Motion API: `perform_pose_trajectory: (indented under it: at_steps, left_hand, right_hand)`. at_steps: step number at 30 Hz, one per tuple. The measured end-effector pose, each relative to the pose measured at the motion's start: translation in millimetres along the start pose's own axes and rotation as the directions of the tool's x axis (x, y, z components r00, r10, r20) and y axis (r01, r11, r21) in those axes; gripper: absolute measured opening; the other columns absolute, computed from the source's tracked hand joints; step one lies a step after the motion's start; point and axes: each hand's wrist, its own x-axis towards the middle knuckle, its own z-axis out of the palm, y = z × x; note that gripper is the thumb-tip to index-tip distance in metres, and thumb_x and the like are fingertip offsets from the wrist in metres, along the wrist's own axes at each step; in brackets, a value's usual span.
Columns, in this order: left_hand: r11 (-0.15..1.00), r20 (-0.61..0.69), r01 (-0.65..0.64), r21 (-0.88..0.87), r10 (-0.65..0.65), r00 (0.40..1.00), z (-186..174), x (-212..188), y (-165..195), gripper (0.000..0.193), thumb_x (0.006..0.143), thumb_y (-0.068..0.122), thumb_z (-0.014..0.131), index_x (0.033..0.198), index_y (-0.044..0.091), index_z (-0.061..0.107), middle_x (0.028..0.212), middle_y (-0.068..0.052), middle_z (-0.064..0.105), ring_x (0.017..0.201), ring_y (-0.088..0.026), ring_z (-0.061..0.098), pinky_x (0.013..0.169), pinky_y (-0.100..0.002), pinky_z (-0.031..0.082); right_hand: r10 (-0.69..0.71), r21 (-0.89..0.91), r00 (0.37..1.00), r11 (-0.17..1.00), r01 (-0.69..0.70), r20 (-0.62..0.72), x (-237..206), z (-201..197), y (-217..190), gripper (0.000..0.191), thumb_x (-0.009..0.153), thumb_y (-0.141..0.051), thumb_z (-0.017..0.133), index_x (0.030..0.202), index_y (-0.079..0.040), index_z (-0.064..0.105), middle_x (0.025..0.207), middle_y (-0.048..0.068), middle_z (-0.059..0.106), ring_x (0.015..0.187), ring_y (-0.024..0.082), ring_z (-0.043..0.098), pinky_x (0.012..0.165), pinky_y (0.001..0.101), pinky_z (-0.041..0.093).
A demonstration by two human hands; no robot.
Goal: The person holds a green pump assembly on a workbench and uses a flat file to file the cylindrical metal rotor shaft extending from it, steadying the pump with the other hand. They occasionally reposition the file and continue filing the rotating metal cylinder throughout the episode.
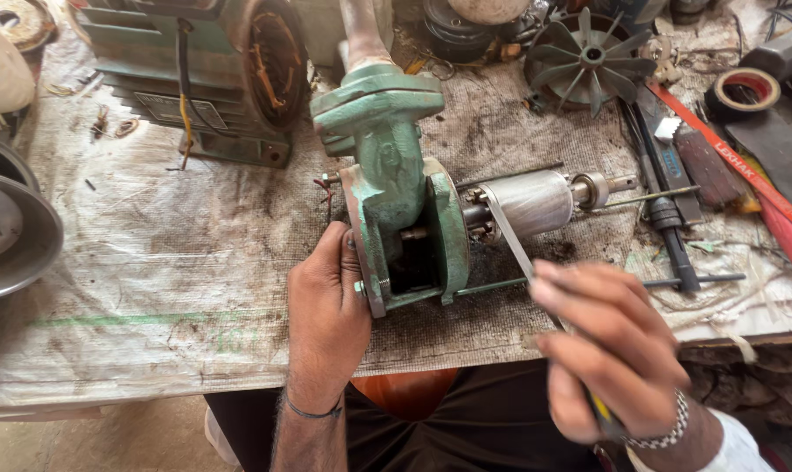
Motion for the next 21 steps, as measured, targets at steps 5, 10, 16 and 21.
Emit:
perform_pose_trajectory:
  at_steps: [5, 10, 16, 21]
  left_hand:
    - [0.999, -0.016, -0.038, 0.04, 0.038, 0.999, 0, 0, 0, 0.029, 0.11, 0.017, 0.044, 0.09, 0.003, 0.059, 0.058, -0.004, 0.059, 0.051, -0.009, 0.055, 0.046, -0.032, 0.044]
    - [1.0, -0.008, -0.013, 0.025, 0.013, 1.0, 0, 0, 0, 0.031, 0.111, 0.018, 0.044, 0.087, 0.004, 0.058, 0.057, -0.004, 0.059, 0.05, -0.009, 0.055, 0.045, -0.032, 0.045]
    - [0.998, -0.007, -0.032, 0.049, 0.033, 0.999, 0, 0, 2, 0.029, 0.11, 0.018, 0.043, 0.089, 0.004, 0.058, 0.058, -0.004, 0.058, 0.05, -0.009, 0.057, 0.044, -0.033, 0.044]
    - [0.999, -0.013, -0.02, 0.041, 0.021, 1.0, 0, -1, 2, 0.029, 0.11, 0.017, 0.044, 0.088, 0.004, 0.059, 0.058, -0.004, 0.059, 0.05, -0.009, 0.057, 0.044, -0.032, 0.045]
  right_hand:
    - [0.11, -0.04, 0.993, 0.993, -0.109, 0.032, 3, 8, -1, 0.015, 0.079, -0.002, 0.06, 0.091, 0.006, 0.064, 0.117, 0.028, 0.066, 0.115, 0.047, 0.069, 0.097, 0.0568, 0.057]
    - [0.034, -0.011, 0.999, 0.999, -0.034, 0.002, 6, 9, 1, 0.017, 0.077, -0.004, 0.06, 0.092, 0.001, 0.065, 0.116, 0.024, 0.068, 0.115, 0.043, 0.069, 0.099, 0.0555, 0.056]
    - [0.075, -0.024, 0.997, 0.997, -0.074, 0.023, 6, 8, 1, 0.016, 0.078, -0.003, 0.061, 0.093, 0.003, 0.064, 0.116, 0.026, 0.067, 0.117, 0.044, 0.068, 0.101, 0.0557, 0.055]
    - [0.117, -0.058, 0.992, 0.992, -0.115, 0.043, 3, 6, 0, 0.019, 0.075, -0.003, 0.06, 0.092, 0.006, 0.064, 0.116, 0.029, 0.066, 0.115, 0.048, 0.067, 0.098, 0.0555, 0.055]
